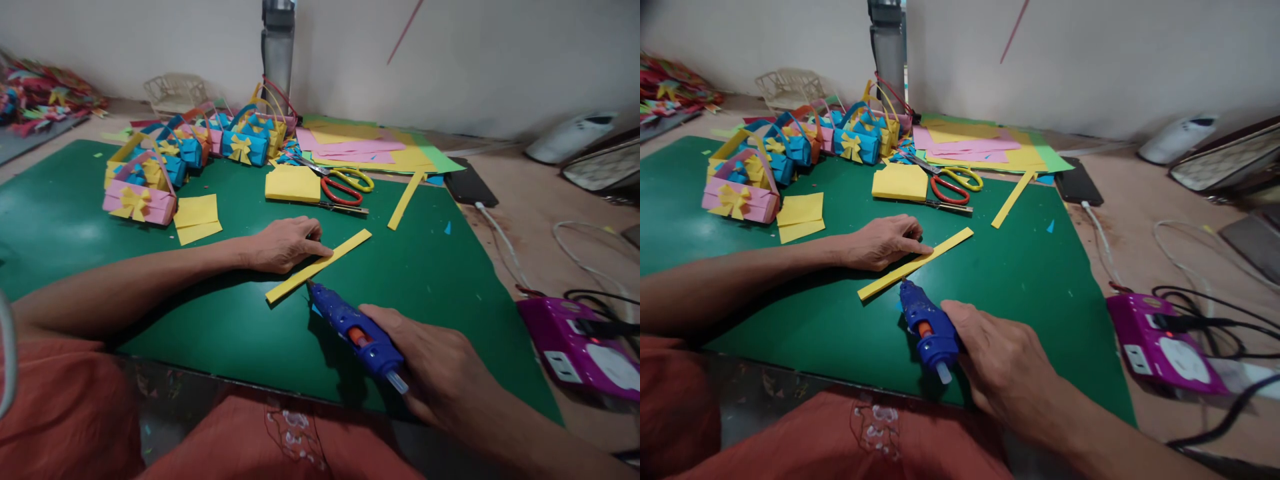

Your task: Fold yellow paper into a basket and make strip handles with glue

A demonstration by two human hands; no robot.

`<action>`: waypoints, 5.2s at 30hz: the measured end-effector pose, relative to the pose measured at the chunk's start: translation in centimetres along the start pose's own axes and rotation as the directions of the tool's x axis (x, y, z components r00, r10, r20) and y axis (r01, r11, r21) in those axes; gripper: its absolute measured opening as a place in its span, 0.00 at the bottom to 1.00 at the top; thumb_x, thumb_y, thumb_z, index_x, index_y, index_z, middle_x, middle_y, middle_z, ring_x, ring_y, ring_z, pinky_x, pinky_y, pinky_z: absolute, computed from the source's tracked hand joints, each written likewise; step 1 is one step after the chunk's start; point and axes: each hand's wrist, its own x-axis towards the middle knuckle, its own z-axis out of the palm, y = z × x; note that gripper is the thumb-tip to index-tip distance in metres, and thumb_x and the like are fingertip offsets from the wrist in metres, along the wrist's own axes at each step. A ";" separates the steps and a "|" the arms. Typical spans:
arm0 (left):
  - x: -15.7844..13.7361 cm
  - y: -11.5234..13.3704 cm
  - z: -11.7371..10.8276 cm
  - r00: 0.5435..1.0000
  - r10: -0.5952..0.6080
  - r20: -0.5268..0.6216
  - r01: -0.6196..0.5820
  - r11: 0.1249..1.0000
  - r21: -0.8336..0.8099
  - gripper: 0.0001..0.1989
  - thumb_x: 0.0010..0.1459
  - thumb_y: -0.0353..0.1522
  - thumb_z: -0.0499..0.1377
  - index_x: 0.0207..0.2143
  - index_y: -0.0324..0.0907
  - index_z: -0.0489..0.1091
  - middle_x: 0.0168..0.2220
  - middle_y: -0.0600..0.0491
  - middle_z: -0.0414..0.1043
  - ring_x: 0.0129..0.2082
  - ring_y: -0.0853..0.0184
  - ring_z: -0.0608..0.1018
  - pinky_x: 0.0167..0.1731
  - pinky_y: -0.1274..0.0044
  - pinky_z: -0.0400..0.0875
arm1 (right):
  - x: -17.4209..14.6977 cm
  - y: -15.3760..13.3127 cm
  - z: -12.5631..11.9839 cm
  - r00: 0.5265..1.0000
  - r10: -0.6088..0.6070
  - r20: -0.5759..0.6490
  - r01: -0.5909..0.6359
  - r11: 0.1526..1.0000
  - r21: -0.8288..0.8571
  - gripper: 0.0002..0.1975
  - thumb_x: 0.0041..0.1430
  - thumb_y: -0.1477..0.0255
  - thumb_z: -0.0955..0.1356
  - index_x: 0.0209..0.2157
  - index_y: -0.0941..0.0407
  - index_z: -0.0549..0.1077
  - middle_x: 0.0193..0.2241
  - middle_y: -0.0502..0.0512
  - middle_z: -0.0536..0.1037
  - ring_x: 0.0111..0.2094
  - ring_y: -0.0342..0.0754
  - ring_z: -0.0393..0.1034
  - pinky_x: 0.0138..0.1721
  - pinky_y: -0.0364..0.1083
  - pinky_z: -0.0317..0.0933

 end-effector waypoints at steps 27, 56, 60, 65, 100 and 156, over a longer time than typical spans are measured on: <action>0.0 0.1 -0.2 1.000 0.003 0.020 -0.003 1.000 -0.016 0.17 0.64 0.32 0.44 0.50 0.49 0.68 0.40 0.46 0.64 0.38 0.64 0.66 0.34 0.74 0.59 | 2.3 0.7 -1.3 0.908 0.389 0.154 -0.411 0.899 0.154 0.03 0.58 0.68 0.62 0.35 0.50 0.64 0.20 0.49 0.72 0.18 0.49 0.68 0.16 0.46 0.60; 0.0 0.0 0.0 1.000 0.006 -0.009 -0.005 1.000 0.020 0.17 0.64 0.35 0.44 0.50 0.51 0.68 0.41 0.46 0.64 0.38 0.63 0.67 0.33 0.74 0.60 | 4.8 -1.6 -1.2 0.902 0.278 0.331 -0.382 0.870 0.310 0.03 0.56 0.70 0.63 0.33 0.52 0.67 0.25 0.47 0.76 0.26 0.44 0.71 0.26 0.42 0.63; -0.1 0.0 0.0 1.000 0.010 -0.014 -0.009 1.000 0.022 0.18 0.64 0.35 0.44 0.50 0.51 0.68 0.42 0.46 0.64 0.38 0.63 0.67 0.33 0.73 0.60 | 5.0 -1.7 -1.2 0.912 0.264 0.315 -0.365 0.872 0.326 0.05 0.55 0.72 0.63 0.35 0.52 0.67 0.26 0.47 0.76 0.25 0.44 0.70 0.25 0.41 0.62; -0.1 0.1 0.0 1.000 -0.002 -0.010 0.002 1.000 0.028 0.17 0.64 0.35 0.45 0.50 0.51 0.68 0.42 0.46 0.65 0.38 0.63 0.67 0.33 0.74 0.60 | 5.2 -1.9 -1.1 0.905 0.242 0.351 -0.365 0.865 0.344 0.03 0.56 0.73 0.63 0.30 0.52 0.68 0.24 0.46 0.75 0.23 0.42 0.69 0.24 0.41 0.61; -0.8 0.3 -0.7 0.987 0.156 -0.034 -0.155 0.988 0.028 0.18 0.64 0.40 0.45 0.48 0.49 0.70 0.42 0.46 0.62 0.37 0.63 0.64 0.39 0.70 0.62 | 7.2 5.6 2.4 0.560 0.768 0.309 -0.430 -0.049 0.901 0.06 0.55 0.69 0.67 0.32 0.58 0.71 0.31 0.57 0.79 0.34 0.45 0.74 0.40 0.46 0.68; -0.8 2.1 1.0 0.900 -0.170 -0.402 0.123 0.983 -0.140 0.16 0.61 0.33 0.48 0.20 0.40 0.58 0.17 0.59 0.57 0.18 0.74 0.61 0.21 0.81 0.54 | 4.1 14.1 -5.4 0.686 0.720 -0.105 -0.598 0.475 -0.646 0.20 0.58 0.79 0.60 0.53 0.64 0.61 0.41 0.71 0.73 0.41 0.59 0.68 0.44 0.57 0.52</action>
